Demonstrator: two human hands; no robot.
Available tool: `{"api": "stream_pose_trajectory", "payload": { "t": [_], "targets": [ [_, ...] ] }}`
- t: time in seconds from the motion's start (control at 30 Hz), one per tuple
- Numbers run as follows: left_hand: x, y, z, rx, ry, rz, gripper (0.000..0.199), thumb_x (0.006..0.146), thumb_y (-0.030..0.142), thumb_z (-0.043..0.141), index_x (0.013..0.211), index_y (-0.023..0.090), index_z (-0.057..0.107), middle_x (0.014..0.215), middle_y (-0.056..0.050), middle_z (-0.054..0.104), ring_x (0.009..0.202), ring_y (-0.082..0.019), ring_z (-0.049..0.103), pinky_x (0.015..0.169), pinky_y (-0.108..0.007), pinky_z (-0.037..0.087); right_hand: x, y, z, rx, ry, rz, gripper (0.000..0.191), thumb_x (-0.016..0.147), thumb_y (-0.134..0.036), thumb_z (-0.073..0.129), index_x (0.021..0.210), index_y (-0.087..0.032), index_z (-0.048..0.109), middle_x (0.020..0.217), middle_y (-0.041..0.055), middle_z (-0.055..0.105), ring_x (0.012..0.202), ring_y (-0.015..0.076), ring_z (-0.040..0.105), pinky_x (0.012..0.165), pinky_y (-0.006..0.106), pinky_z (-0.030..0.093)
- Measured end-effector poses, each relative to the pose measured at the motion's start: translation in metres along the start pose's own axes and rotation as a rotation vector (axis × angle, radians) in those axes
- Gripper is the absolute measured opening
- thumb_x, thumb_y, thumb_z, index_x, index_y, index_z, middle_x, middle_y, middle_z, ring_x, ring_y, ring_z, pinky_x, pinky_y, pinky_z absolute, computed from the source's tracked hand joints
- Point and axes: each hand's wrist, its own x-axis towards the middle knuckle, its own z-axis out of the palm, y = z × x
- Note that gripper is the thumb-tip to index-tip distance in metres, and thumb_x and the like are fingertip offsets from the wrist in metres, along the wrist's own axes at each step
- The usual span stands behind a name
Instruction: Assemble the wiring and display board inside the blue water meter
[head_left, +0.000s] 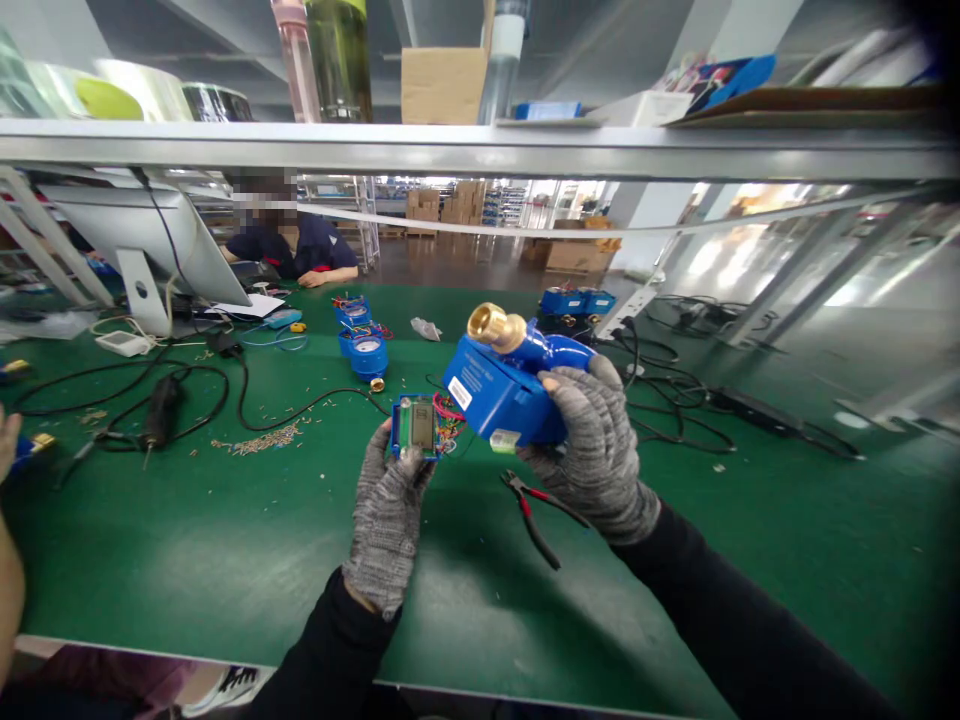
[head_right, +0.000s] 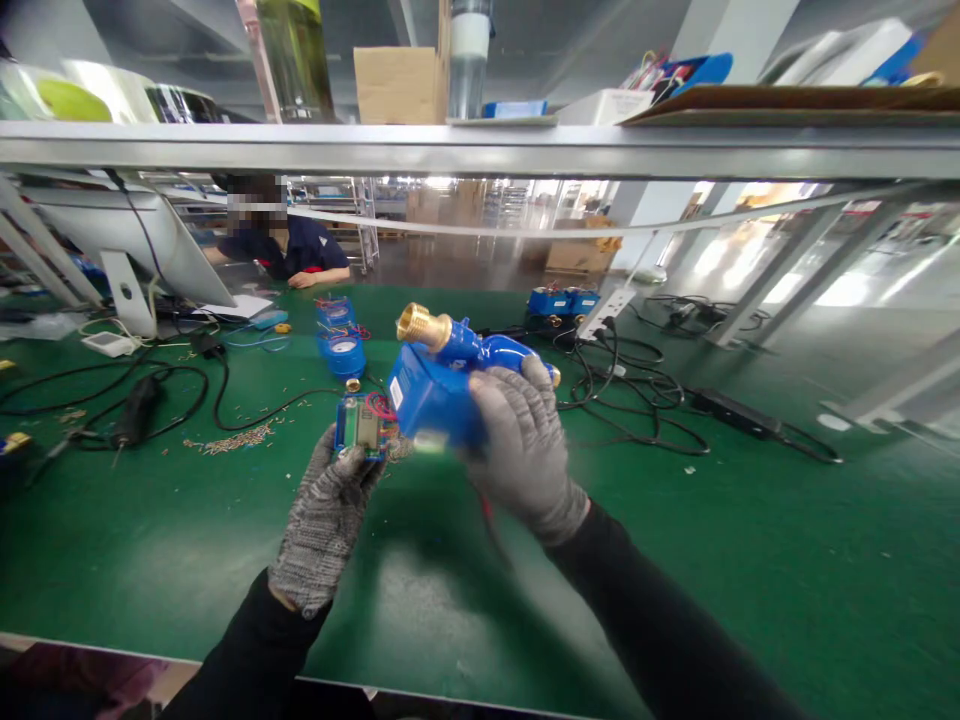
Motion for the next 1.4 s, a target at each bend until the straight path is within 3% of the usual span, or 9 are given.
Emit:
{"api": "stream_pose_trajectory", "payload": {
  "t": [0.17,0.3,0.57,0.77,0.9,1.0,1.13,1.27,1.4],
  "targets": [
    [-0.012,0.000,-0.052,0.251,-0.039,-0.305,0.071,0.069,0.025,0.085,0.134,0.026,0.054,0.112,-0.008,0.074,0.103,-0.021,0.072,0.096,-0.036,0.053,-0.008,0.002,-0.002,0.014,-0.048,-0.057,0.051,0.091,-0.029,0.060,0.137,-0.015,0.044,0.120,0.0164,0.064,0.118,0.0318,0.060,0.112,0.066,0.036],
    [-0.005,0.019,-0.070,0.393,-0.021,-0.085,0.060,0.073,0.030,0.084,0.129,0.023,0.063,0.135,-0.009,0.065,0.133,-0.023,0.055,0.117,-0.034,0.037,-0.011,0.002,-0.005,0.004,-0.100,-0.118,0.045,0.092,-0.027,0.059,0.133,-0.016,0.048,0.116,0.0150,0.066,0.117,0.0305,0.061,0.113,0.067,0.035],
    [0.019,0.060,0.013,0.317,-0.544,-0.054,0.055,0.084,0.046,0.072,0.131,0.019,0.063,0.140,-0.013,0.061,0.132,-0.032,0.055,0.113,-0.047,0.043,-0.012,-0.009,-0.009,0.044,-0.137,-0.222,0.032,0.090,-0.015,0.064,0.121,-0.014,0.056,0.121,0.0151,0.068,0.127,0.0285,0.056,0.117,0.066,0.026],
    [0.006,0.051,0.037,0.294,-0.578,0.044,0.056,0.080,0.026,0.077,0.133,0.023,0.060,0.137,-0.006,0.063,0.132,-0.032,0.054,0.113,-0.045,0.044,-0.004,-0.015,-0.010,0.088,-0.108,-0.204,0.035,0.091,-0.017,0.063,0.125,-0.016,0.055,0.120,0.0144,0.068,0.126,0.0282,0.057,0.118,0.067,0.026],
    [0.004,0.066,0.042,0.316,-0.583,0.139,0.056,0.080,0.024,0.077,0.133,0.023,0.061,0.140,-0.005,0.062,0.132,-0.030,0.055,0.114,-0.043,0.043,0.013,-0.016,-0.016,0.123,-0.060,-0.162,0.036,0.093,-0.030,0.063,0.125,-0.017,0.053,0.118,0.0154,0.067,0.119,0.0304,0.061,0.118,0.066,0.025],
    [0.014,0.080,0.029,0.380,-0.564,0.172,0.051,0.080,0.033,0.078,0.127,0.022,0.065,0.137,-0.007,0.064,0.132,-0.030,0.055,0.116,-0.045,0.041,0.019,-0.018,-0.019,0.214,-0.043,-0.025,0.054,0.087,-0.039,0.067,0.134,-0.021,0.047,0.120,0.0130,0.065,0.118,0.0328,0.061,0.117,0.067,0.024],
    [0.020,0.069,-0.019,0.400,-0.482,0.172,0.051,0.089,0.048,0.064,0.132,0.021,0.061,0.135,-0.011,0.065,0.129,-0.030,0.058,0.116,-0.048,0.039,0.014,-0.025,-0.019,0.309,0.032,0.372,0.080,0.075,-0.038,0.080,0.143,-0.022,0.041,0.132,0.0149,0.055,0.128,0.0372,0.051,0.110,0.063,0.039],
    [-0.005,0.009,-0.065,0.376,-0.525,-0.152,0.056,0.083,0.035,0.075,0.137,0.034,0.057,0.140,-0.006,0.062,0.130,-0.029,0.058,0.112,-0.047,0.042,0.008,-0.037,-0.014,0.572,0.132,0.804,0.071,0.068,-0.040,0.087,0.128,-0.021,0.054,0.119,0.0119,0.063,0.104,0.0297,0.064,0.092,0.052,0.054],
    [-0.038,-0.057,-0.076,0.171,-0.649,-0.223,0.091,0.064,0.039,0.090,0.144,0.041,0.046,0.146,-0.008,0.056,0.131,-0.035,0.056,0.109,-0.051,0.044,0.005,-0.049,-0.010,0.978,0.083,1.126,0.045,0.070,-0.037,0.086,0.107,-0.021,0.067,0.100,0.0056,0.073,0.087,0.0238,0.069,0.079,0.038,0.058]
  ]
}}
